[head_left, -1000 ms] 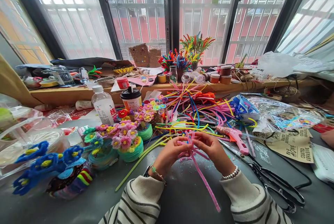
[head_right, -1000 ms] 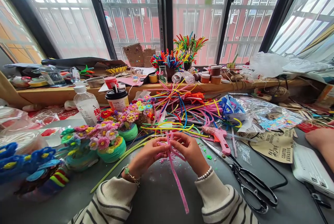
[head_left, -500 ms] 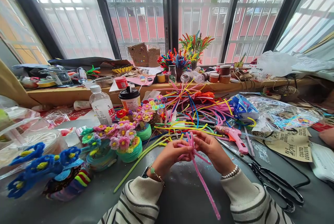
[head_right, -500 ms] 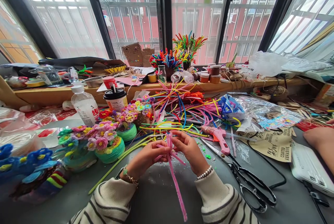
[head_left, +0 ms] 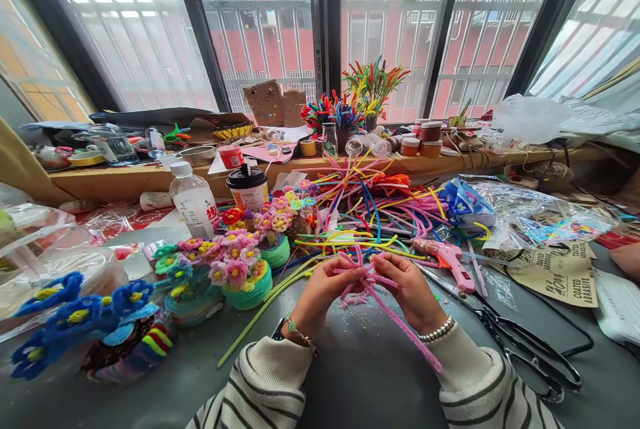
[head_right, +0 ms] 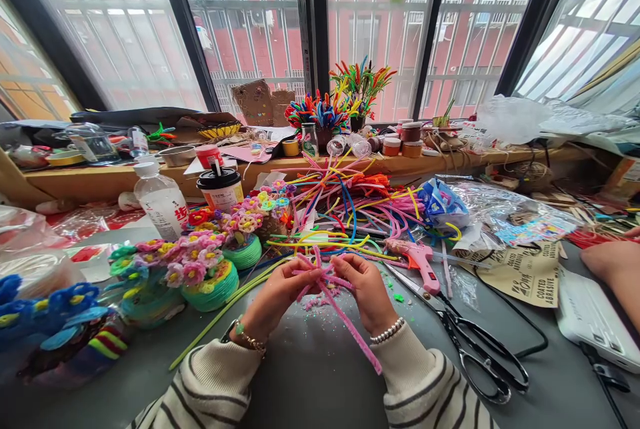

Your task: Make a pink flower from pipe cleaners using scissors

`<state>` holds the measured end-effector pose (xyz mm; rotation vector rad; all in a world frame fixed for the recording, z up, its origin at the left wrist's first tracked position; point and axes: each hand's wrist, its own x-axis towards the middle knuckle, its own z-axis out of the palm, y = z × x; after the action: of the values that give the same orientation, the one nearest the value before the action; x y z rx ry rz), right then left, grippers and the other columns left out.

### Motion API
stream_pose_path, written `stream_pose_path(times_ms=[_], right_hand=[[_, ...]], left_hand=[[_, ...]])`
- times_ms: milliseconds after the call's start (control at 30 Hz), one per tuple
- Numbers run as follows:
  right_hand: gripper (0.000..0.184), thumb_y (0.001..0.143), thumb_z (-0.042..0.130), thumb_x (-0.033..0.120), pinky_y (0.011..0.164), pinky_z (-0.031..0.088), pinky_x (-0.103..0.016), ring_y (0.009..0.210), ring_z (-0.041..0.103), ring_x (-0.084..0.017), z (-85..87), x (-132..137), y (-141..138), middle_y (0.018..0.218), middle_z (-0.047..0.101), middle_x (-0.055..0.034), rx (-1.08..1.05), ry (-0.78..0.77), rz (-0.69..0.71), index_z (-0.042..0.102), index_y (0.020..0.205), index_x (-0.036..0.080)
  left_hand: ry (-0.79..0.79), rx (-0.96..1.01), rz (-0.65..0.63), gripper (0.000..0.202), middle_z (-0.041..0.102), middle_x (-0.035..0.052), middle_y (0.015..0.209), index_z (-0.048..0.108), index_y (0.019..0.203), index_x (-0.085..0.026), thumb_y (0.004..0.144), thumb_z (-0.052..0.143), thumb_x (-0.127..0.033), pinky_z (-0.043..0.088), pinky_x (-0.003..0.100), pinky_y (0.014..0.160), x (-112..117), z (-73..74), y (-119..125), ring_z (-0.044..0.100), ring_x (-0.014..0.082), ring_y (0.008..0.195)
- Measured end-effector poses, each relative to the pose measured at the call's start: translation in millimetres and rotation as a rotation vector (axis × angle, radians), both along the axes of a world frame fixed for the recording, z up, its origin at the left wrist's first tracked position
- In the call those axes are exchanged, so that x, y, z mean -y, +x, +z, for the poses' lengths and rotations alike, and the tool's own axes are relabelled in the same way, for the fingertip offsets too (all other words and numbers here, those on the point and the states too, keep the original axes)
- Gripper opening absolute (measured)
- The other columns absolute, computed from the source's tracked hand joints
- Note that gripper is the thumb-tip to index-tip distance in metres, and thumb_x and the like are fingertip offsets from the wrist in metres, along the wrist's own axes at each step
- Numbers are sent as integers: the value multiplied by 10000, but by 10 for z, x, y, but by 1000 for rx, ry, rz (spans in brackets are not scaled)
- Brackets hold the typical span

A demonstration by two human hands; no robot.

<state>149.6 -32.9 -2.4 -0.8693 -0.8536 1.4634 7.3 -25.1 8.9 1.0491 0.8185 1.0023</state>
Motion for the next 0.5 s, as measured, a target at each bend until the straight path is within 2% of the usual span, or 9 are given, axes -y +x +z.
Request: stream_pose_path(times_ms=[133, 267, 400, 500], right_hand=[[192, 575, 697, 314, 584, 418, -235, 566, 515, -100, 0, -1, -32, 646, 584, 16, -104, -21, 7, 596, 654, 172], [198, 621, 660, 349, 634, 420, -247, 627, 537, -115, 38, 12, 39, 698, 601, -2, -79, 0, 118, 618, 689, 168], [308, 679, 579, 435, 599, 398, -236, 647, 526, -119, 88, 21, 146, 762, 608, -31, 117, 41, 287, 645, 788, 154], [270, 645, 625, 399, 517, 354, -212, 588, 496, -107, 93, 21, 169, 666, 597, -9, 329, 74, 298, 656, 750, 153]], left_hand=[[83, 29, 76, 189, 597, 4, 608, 574, 656, -130, 595, 669, -281, 431, 245, 619, 8, 12, -10, 554, 114, 586], [82, 28, 39, 173, 592, 4, 611, 556, 637, -129, 609, 660, -265, 424, 235, 593, 8, 24, -19, 546, 109, 577], [60, -9, 20, 182, 582, -1, 596, 550, 641, -130, 604, 661, -270, 404, 217, 561, 5, 46, -27, 524, 97, 554], [101, -74, -4, 202, 561, -14, 562, 563, 667, -132, 581, 675, -276, 362, 192, 491, 7, 48, -28, 483, 80, 503]])
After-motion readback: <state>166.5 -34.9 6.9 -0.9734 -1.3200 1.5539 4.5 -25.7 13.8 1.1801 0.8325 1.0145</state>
